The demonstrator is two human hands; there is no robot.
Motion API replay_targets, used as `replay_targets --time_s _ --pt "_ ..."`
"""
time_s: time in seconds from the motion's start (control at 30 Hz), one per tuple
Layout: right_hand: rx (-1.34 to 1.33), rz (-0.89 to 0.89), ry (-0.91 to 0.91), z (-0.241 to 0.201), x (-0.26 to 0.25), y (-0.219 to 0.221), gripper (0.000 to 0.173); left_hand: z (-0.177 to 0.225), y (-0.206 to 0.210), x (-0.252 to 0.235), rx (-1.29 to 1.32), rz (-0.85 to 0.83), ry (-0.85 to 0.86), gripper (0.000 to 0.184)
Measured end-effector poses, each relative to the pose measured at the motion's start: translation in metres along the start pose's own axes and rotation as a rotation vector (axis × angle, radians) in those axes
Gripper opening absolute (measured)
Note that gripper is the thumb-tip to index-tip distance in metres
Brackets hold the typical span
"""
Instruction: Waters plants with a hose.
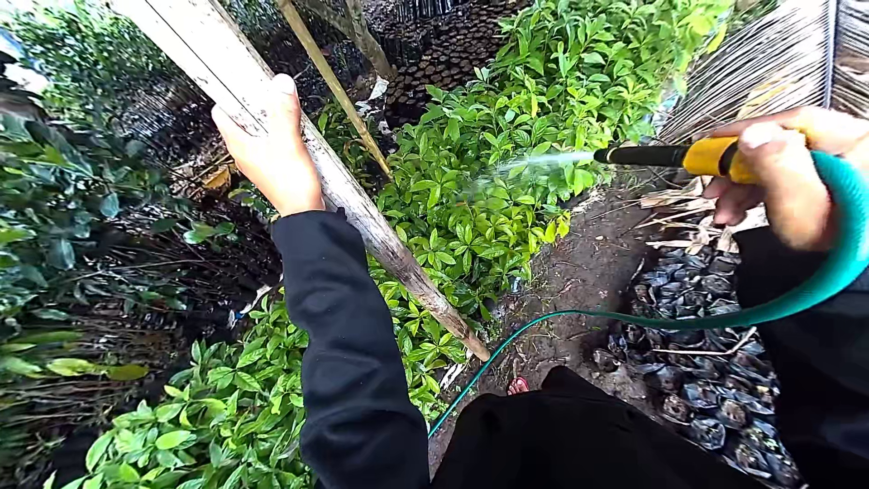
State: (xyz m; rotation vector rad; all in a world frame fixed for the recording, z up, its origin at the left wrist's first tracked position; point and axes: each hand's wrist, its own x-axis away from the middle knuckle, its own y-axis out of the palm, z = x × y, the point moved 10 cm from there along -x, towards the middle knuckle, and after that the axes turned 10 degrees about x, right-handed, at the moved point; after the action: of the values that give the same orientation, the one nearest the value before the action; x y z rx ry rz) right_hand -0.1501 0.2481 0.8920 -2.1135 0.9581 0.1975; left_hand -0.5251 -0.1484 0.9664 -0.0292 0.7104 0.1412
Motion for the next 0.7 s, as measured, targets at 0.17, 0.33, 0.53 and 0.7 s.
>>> replay_targets --time_s 0.17,0.33,0.53,0.7 --pt "0.048 -0.005 0.063 0.0012 0.0005 -0.0069 0.046 0.0000 0.0003 -0.0002 0.001 0.004 0.015 0.075" --pt "0.049 0.009 0.101 -0.0030 0.0031 -0.0084 0.046 0.0003 0.0001 0.0001 -0.013 0.004 0.000 0.077" --pt "0.009 0.029 0.113 0.0025 0.0038 -0.0070 0.046 -0.0004 -0.0012 -0.0004 -0.013 0.007 0.013 0.074" --pt "0.017 0.034 0.127 0.0047 0.0026 -0.0085 0.045 -0.0009 -0.0007 -0.0012 -0.006 0.015 0.027 0.074"
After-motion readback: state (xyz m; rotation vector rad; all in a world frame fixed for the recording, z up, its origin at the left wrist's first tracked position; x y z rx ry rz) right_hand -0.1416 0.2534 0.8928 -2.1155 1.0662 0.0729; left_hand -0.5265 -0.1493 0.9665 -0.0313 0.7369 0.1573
